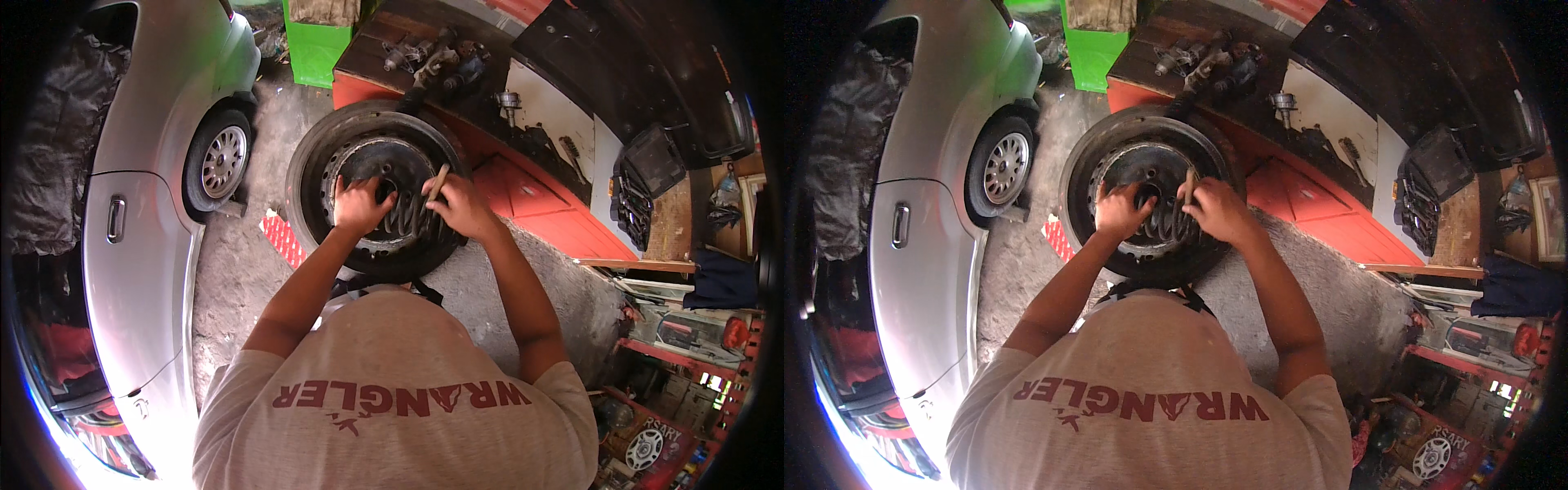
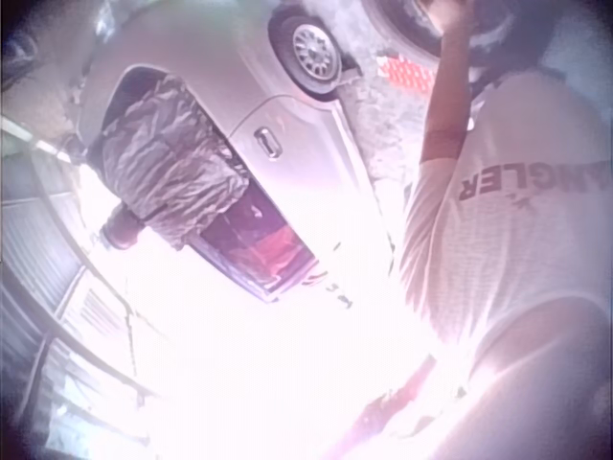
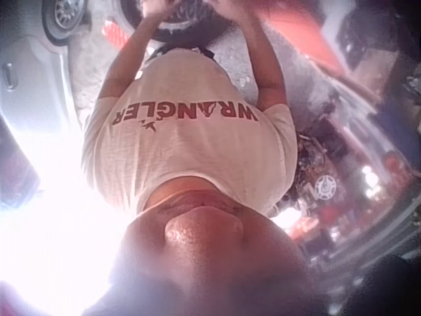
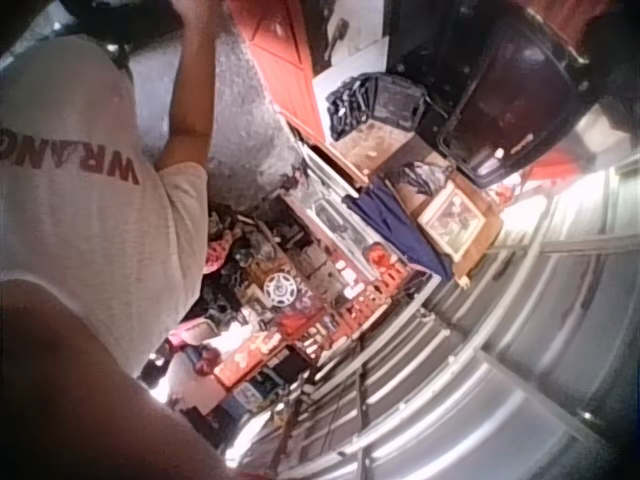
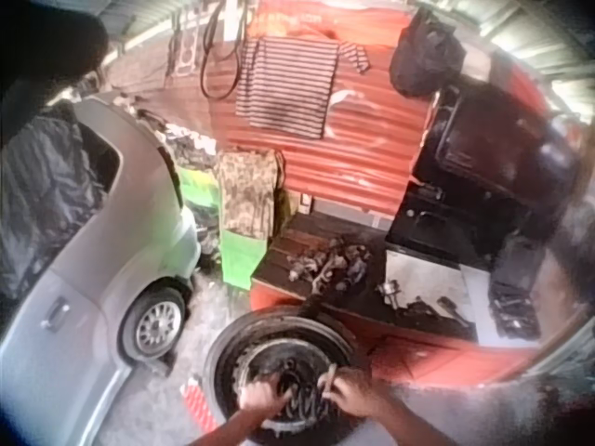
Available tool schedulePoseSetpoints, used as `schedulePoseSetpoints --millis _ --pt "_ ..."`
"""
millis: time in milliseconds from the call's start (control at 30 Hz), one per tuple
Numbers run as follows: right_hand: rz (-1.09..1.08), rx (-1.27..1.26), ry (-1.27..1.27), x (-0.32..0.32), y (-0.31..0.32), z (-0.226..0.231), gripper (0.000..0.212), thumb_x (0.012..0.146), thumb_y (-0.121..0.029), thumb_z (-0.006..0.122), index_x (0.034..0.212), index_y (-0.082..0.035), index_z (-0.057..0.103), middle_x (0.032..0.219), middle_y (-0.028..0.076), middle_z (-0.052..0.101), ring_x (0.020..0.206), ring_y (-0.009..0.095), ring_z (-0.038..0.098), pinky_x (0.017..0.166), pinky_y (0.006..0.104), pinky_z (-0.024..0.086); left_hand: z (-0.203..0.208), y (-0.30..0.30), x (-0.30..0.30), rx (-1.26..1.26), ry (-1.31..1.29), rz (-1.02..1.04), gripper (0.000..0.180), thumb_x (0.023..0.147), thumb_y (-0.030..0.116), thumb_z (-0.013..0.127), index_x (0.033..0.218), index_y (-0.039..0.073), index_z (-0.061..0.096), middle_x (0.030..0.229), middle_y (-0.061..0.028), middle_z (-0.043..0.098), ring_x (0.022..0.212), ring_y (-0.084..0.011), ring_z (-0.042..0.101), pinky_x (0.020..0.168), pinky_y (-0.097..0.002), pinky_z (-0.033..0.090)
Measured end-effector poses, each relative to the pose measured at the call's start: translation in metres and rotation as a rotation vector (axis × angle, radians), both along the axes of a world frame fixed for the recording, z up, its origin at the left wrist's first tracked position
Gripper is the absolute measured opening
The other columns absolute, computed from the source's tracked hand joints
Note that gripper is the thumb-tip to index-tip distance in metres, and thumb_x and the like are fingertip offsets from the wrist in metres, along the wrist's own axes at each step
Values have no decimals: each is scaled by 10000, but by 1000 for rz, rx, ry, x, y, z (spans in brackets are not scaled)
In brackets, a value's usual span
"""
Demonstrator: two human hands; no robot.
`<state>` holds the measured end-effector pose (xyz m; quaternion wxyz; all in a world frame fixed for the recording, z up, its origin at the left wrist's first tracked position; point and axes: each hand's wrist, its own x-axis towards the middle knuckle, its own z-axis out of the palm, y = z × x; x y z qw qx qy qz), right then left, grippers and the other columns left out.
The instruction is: The person scrubs a metal suspension spring with a small brush, rotating the spring to reach different coils. The spring is held in place on a tire rim while the person works around its circumference.
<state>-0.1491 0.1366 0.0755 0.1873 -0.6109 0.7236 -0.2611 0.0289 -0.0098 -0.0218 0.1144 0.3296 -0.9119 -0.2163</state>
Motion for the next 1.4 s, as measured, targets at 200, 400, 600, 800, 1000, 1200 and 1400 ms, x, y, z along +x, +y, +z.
schedulePoseSetpoints --millis 200,400,600,800,1000,1200,1400 --pt "-8 -6 -50 3 -6 -2 244 814 -90 732 1041 -62 646 962 155 683 987 369 644 866 473 499 4 -1 -1 49 -31 -15 627 905 584 547 1284 90 622 1110 -157 713 1152 -287 631 1179 -548 226" --pt "69 -18 -70 3 -5 5 220 817 -92 733 1013 -49 641 958 152 687 957 363 650 855 467 503 -3 -1 1 12 11 0 622 905 584 546 1272 90 630 1098 -156 715 1133 -285 640 1178 -547 228" --pt "-90 -58 -4 -12 -5 -15 198 829 -122 732 992 -48 647 970 168 682 964 369 655 851 458 509 2 -1 -2 35 -16 -10 626 906 594 536 1268 92 630 1111 -154 711 1132 -281 640 1174 -548 238" --pt "-11 53 -314 -3 0 0 180 848 -64 709 971 -5 592 944 117 648 941 273 649 863 373 497 1 0 1 16 -6 8 621 908 596 533 1268 99 627 1117 -152 709 1137 -282 636 1174 -548 239" --pt "-81 -53 -91 -16 -1 -17 150 868 -61 690 965 -14 585 911 85 623 930 217 630 877 354 482 0 0 -1 24 -2 8 603 907 586 539 1266 110 630 1116 -150 709 1143 -284 633 1176 -546 236" --pt "-23 14 -367 -13 9 -17 152 876 -76 680 983 -31 583 915 73 615 916 210 624 866 361 483 5 0 0 43 -18 13 610 902 590 540 1267 110 632 1123 -157 706 1155 -288 627 1180 -540 232" --pt "-153 -88 -82 -20 9 -20 184 868 -94 693 996 -22 582 933 133 628 954 291 634 857 358 484 -1 1 0 25 -64 28 613 902 594 533 1286 124 621 1134 -162 702 1165 -292 622 1180 -528 238"
